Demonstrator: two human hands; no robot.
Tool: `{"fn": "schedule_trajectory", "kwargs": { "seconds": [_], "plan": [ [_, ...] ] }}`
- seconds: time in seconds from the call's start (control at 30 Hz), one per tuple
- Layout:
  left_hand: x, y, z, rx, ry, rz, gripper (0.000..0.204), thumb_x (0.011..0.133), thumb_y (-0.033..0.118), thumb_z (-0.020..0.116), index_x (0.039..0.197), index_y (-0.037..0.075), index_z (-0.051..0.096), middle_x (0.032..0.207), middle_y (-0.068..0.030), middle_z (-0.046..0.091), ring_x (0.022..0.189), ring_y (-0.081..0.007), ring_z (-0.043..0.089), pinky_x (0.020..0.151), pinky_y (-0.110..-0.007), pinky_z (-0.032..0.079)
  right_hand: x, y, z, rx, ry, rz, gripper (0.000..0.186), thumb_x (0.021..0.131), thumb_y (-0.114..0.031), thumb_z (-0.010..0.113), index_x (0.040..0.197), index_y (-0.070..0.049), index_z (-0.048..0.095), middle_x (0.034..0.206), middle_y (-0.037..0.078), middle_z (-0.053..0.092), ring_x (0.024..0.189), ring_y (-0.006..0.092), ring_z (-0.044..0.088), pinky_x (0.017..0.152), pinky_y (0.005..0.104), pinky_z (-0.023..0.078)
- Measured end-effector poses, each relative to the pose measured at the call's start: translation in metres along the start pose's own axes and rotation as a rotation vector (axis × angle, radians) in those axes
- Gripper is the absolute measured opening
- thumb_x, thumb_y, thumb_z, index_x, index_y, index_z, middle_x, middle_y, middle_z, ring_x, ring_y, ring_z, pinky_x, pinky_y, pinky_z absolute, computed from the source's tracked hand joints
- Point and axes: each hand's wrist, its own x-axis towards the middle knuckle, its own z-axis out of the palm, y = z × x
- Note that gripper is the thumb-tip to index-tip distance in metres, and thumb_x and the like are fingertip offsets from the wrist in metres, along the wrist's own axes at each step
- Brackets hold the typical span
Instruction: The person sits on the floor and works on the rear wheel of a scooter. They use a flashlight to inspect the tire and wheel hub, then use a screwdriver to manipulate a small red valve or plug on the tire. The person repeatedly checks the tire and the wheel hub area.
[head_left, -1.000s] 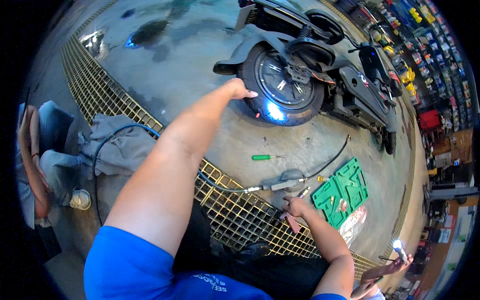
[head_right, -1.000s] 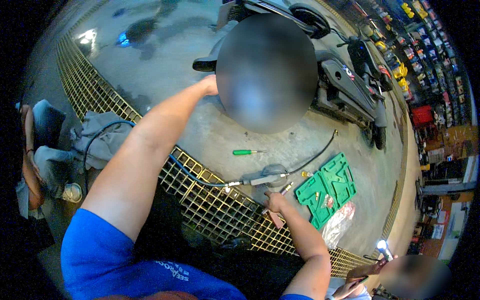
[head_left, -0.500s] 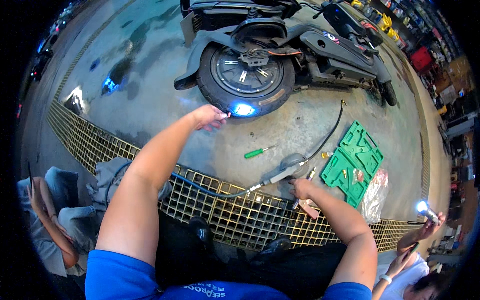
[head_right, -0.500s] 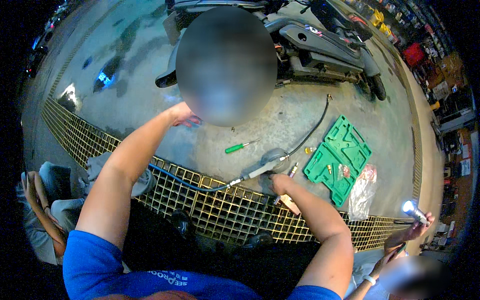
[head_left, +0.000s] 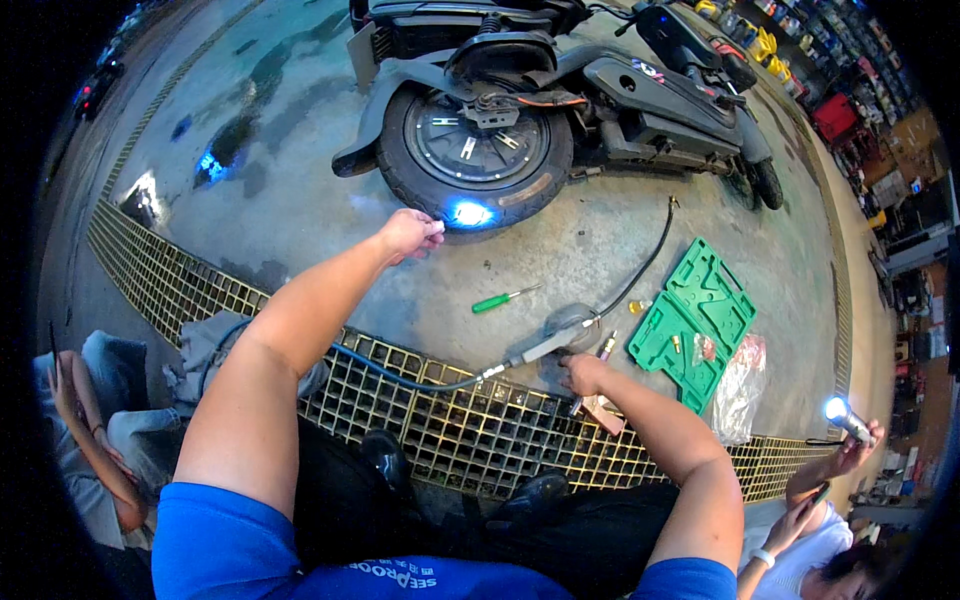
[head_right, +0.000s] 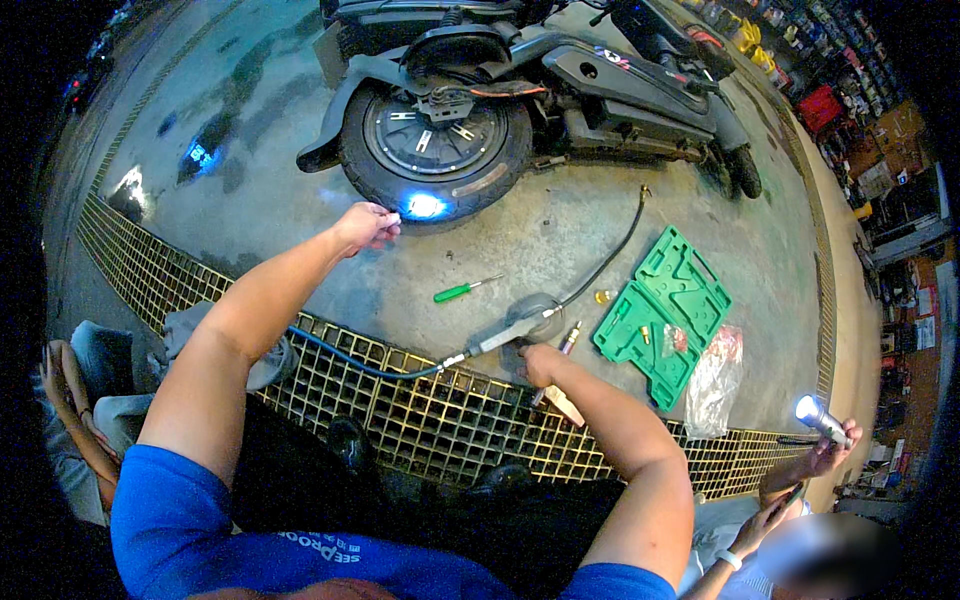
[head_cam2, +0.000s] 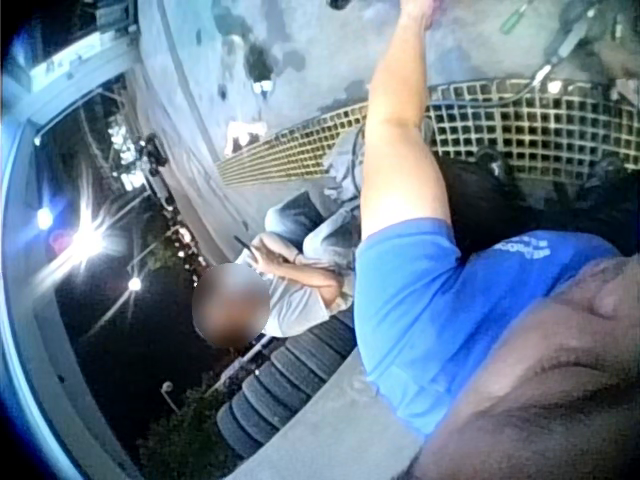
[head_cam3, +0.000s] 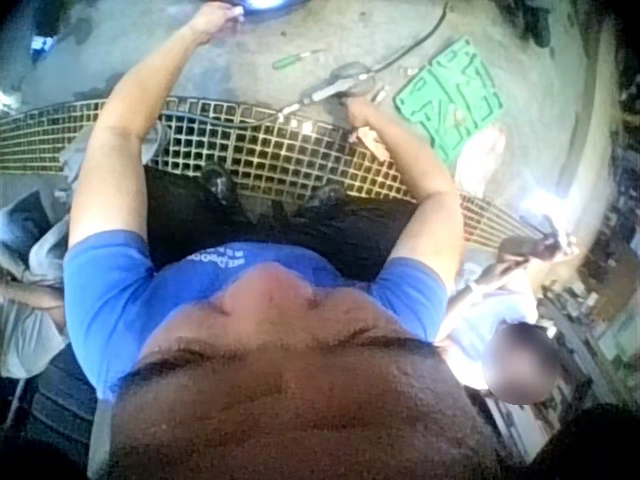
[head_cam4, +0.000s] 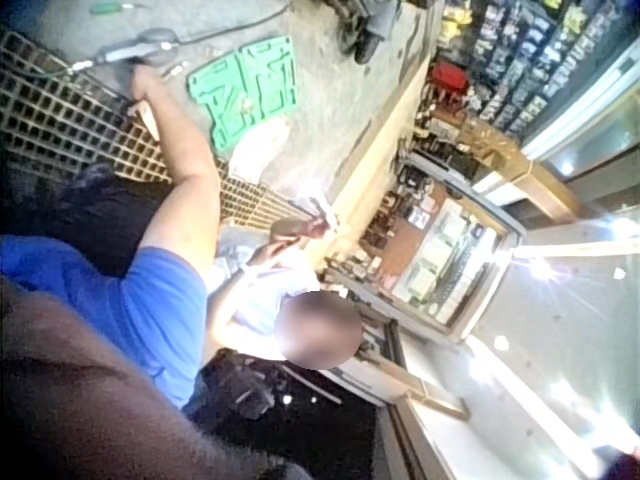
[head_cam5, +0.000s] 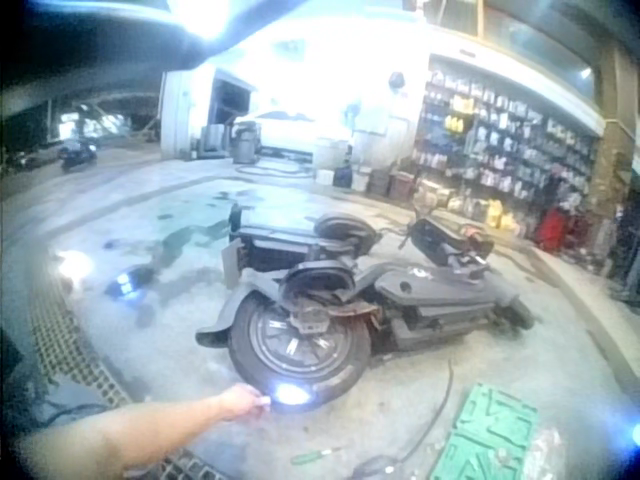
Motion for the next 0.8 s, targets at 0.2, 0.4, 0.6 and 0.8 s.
{"fn": "schedule_trajectory", "kwargs": {
  "seconds": [0.2,0.4,0.6,0.8],
  "plan": [
    [0.0,-0.002,0.001,0.17,0.083,0.181,0.026,0.094,0.026,0.061,0.087,0.001,0.066,0.077,-0.0049,0.066,0.066,-0.0138,0.061,0.059,-0.029,0.046,-0.002,-0.001,0.002,0.0,-0.024,0.018,0.048,0.082,-0.035,0.064,0.117,-0.002,0.06,0.102,0.026,0.065,0.097,0.0414,0.062,0.085,0.046,0.05],
    [0.003,-0.004,0.003,0.509,0.167,0.299,0.028,0.091,0.023,0.064,0.077,-0.001,0.067,0.069,-0.0054,0.065,0.062,-0.0138,0.058,0.058,-0.029,0.045,-0.011,-0.006,-0.004,0.052,0.053,0.017,0.049,0.083,-0.035,0.063,0.121,-0.003,0.059,0.105,0.025,0.065,0.099,0.041,0.062,0.087,0.0455,0.049],
    [0.012,-0.022,-0.003,0.277,0.143,0.291,0.024,0.092,0.023,0.063,0.088,0.0,0.067,0.076,-0.0031,0.065,0.065,-0.0128,0.059,0.061,-0.029,0.048,-0.005,-0.003,-0.001,-0.009,0.018,0.003,0.048,0.083,-0.034,0.063,0.119,-0.002,0.059,0.105,0.026,0.065,0.099,0.041,0.062,0.088,0.0456,0.049],
    [0.002,-0.004,0.004,0.171,0.07,0.13,0.022,0.091,0.023,0.064,0.093,0.001,0.067,0.083,-0.0029,0.065,0.073,-0.0124,0.06,0.061,-0.03,0.049,-0.004,0.008,0.008,0.012,0.008,0.003,0.048,0.082,-0.033,0.064,0.118,0.0,0.059,0.103,0.026,0.065,0.098,0.0419,0.061,0.086,0.0464,0.049]
  ]
}}
